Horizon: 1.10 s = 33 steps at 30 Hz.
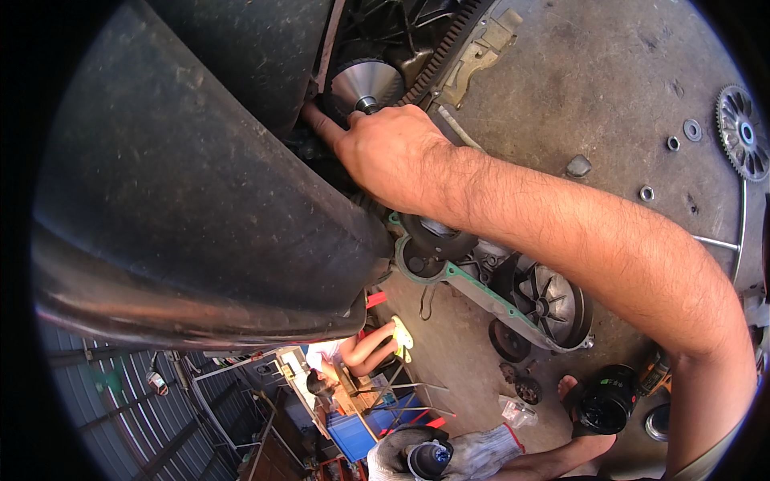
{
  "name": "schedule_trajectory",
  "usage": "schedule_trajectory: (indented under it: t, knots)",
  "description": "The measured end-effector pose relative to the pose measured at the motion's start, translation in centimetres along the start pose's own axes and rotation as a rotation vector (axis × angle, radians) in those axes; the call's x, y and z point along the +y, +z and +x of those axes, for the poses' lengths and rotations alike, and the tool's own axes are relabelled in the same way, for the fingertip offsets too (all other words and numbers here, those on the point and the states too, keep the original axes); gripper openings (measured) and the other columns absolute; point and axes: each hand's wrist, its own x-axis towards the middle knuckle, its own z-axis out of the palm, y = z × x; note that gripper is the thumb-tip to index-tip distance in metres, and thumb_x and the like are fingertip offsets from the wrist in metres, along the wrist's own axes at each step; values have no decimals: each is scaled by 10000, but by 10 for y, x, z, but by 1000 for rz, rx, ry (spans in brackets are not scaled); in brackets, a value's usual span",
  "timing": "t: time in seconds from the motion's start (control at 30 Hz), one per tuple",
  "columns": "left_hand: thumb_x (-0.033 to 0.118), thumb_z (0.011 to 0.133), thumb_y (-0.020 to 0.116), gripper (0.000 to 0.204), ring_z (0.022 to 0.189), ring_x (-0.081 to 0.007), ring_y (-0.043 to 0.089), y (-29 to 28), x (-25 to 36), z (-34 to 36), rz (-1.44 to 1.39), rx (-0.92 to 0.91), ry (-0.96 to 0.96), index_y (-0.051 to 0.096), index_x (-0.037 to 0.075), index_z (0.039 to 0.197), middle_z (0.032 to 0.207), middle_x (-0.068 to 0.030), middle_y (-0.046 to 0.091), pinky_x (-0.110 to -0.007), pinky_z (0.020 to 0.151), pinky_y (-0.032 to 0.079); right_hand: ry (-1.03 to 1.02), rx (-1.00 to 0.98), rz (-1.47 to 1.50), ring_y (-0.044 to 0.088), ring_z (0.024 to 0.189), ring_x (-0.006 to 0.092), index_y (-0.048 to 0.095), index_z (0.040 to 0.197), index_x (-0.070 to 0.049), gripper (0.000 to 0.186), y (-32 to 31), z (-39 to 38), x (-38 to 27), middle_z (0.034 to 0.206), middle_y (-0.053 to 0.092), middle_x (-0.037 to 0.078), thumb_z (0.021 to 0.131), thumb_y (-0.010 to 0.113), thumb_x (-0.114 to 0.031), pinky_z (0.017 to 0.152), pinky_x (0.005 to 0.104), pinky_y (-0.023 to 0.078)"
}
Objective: The person puts on gloves, removes transmission and drive components from a scooter, and applies grease from a container onto the parts by hand.
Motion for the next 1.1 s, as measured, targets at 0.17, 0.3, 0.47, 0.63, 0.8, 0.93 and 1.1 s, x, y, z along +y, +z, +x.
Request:
schedule_trajectory:
  t: [0.17, 0.3, 0.47, 0.63, 0.8, 0.93, 1.1]
  knots:
    - [53, 545, 941, 619, 1089, -355, 651, -3, 7, 0, -88, -99, 50, 591, -67, 1040, 1176, -270, 646, -462, 951, 533, 0, -52, 3, 719, 928, 282, 261, 1559, -52, 851, -5, 0, -2, 993, 727, 145, 810, 662, -98, 776, 393, 562]
    - [60, 537, 945, 631, 1090, -355, 651, -3, 6, -2, -92, -66, -2, 592, -67, 1044, 1178, -269, 646, -462, 953, 532, 4, -59, 30, 720, 921, 282, 266, 1557, -57, 843, -4, 1, 0, 990, 727, 144, 815, 663, -105, 768, 394, 567]
    - [69, 528, 950, 647, 1090, -355, 651, -3, 7, -2, -99, -54, -25, 593, -68, 1049, 1181, -268, 645, -462, 954, 531, 41, -9, 171, 719, 899, 296, 332, 1516, -39, 799, -7, 1, -2, 962, 726, 157, 798, 673, -119, 759, 402, 572]
    - [78, 518, 955, 662, 1090, -355, 650, -3, 8, -4, -104, -49, -31, 593, -68, 1054, 1184, -267, 645, -462, 955, 529, 37, -11, 230, 716, 905, 314, 343, 1505, -32, 783, -6, 3, -3, 944, 724, 170, 796, 664, -109, 771, 416, 571]
    - [87, 509, 960, 678, 1091, -355, 650, -3, 8, -4, -102, -48, -37, 594, -68, 1058, 1187, -266, 644, -462, 957, 528, 23, -34, 168, 712, 930, 314, 342, 1512, -47, 774, -6, 3, 2, 957, 726, 162, 806, 654, -110, 791, 421, 568]
    - [94, 501, 964, 691, 1091, -355, 650, -3, 9, -5, -106, -46, -41, 595, -68, 1062, 1189, -265, 643, -462, 958, 527, 10, 29, 177, 710, 954, 306, 337, 1521, -65, 785, -4, 1, 1, 981, 728, 153, 808, 663, -112, 814, 413, 565]
    - [103, 492, 969, 707, 1091, -355, 649, -3, 9, -5, -101, -43, -44, 595, -69, 1067, 1192, -264, 643, -462, 959, 526, 13, -19, 146, 711, 963, 300, 326, 1532, -74, 822, -8, 2, 0, 998, 729, 149, 797, 690, -121, 820, 410, 565]
